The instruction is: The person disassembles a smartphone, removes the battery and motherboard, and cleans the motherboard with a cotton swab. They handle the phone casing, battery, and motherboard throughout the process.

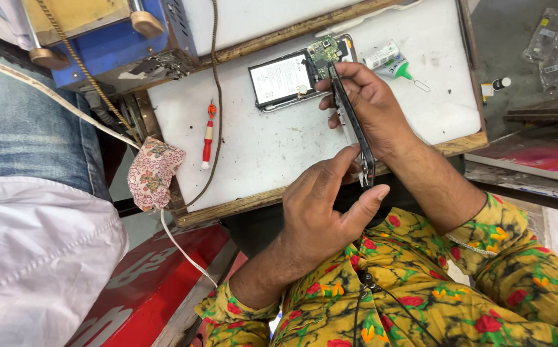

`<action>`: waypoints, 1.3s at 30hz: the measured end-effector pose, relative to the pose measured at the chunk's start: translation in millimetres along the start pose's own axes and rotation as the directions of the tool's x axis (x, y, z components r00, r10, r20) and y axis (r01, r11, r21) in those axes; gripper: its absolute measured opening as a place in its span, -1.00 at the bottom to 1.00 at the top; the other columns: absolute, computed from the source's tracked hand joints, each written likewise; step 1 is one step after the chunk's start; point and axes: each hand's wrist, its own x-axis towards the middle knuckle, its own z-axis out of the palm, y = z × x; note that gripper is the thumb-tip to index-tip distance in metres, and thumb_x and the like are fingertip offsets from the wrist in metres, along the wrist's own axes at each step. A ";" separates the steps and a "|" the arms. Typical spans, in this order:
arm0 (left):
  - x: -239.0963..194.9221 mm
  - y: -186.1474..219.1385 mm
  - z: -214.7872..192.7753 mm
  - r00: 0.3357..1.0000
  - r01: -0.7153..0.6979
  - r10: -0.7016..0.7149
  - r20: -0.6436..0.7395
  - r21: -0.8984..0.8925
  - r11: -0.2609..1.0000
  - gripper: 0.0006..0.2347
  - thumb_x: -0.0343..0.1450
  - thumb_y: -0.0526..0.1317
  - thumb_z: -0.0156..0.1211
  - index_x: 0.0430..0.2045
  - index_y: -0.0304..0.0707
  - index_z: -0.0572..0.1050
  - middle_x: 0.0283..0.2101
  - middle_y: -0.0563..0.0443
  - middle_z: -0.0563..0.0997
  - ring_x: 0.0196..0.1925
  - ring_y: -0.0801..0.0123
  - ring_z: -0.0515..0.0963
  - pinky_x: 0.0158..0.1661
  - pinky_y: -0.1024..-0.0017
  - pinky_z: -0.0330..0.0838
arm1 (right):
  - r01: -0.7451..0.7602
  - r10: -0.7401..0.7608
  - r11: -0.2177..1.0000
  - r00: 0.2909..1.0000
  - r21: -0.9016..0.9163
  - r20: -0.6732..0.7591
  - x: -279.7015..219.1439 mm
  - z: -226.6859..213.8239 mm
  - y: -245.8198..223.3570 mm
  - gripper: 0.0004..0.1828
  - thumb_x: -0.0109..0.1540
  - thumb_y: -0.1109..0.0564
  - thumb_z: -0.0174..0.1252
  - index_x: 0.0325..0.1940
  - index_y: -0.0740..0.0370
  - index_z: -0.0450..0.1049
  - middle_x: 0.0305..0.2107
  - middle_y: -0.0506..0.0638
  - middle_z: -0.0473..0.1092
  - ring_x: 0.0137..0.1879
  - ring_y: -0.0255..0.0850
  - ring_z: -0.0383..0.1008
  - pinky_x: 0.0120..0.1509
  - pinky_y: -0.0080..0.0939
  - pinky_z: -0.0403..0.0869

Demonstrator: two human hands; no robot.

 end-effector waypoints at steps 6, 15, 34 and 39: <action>3.4 2.7 3.8 1.000 0.002 -0.002 0.011 -0.013 1.000 -0.52 0.45 -0.15 0.46 0.17 -0.45 0.42 -0.15 -0.16 0.64 -0.20 0.26 0.71 -0.18 0.40 0.63 | 0.010 -0.008 0.998 0.999 -0.068 0.032 -2.2 -2.1 -0.8 -0.44 0.40 -0.12 0.21 0.37 0.17 0.27 0.11 0.12 0.45 0.10 -0.16 0.52 0.00 -0.24 0.58; 6.8 3.5 5.3 0.999 0.009 -0.009 0.034 -0.007 1.000 -0.52 0.46 -0.14 0.46 0.18 -0.44 0.42 -0.17 -0.15 0.64 -0.19 0.29 0.72 -0.17 0.42 0.64 | 0.008 -0.006 0.997 1.000 -0.071 0.030 -3.4 -9.1 1.8 -0.44 0.40 -0.12 0.19 0.39 0.17 0.26 0.10 0.13 0.45 0.12 -0.16 0.54 0.00 -0.24 0.60; -7.2 -43.0 -2.4 0.966 -0.012 -0.012 0.259 0.094 0.996 -0.50 0.33 -0.17 0.47 0.18 -0.12 0.47 0.47 -0.37 0.11 0.50 -0.30 0.23 0.42 -0.04 0.26 | 0.135 -0.134 0.990 0.991 0.030 -0.018 -10.1 14.1 -10.6 -0.27 0.43 -0.43 -0.04 0.51 0.00 0.10 0.43 0.23 0.15 0.38 0.10 0.35 0.28 0.19 0.54; -0.6 -39.5 17.4 0.986 0.053 -0.061 0.154 0.057 0.997 -0.40 0.30 -0.15 0.48 0.23 -0.30 0.37 0.42 -0.48 0.12 0.42 -0.36 0.24 0.30 -0.05 0.29 | 0.278 -0.274 0.960 0.958 0.036 -0.080 -10.2 20.8 -7.3 -0.36 0.42 -0.33 0.09 0.40 0.02 0.12 0.42 0.16 0.15 0.36 0.05 0.35 0.31 0.18 0.55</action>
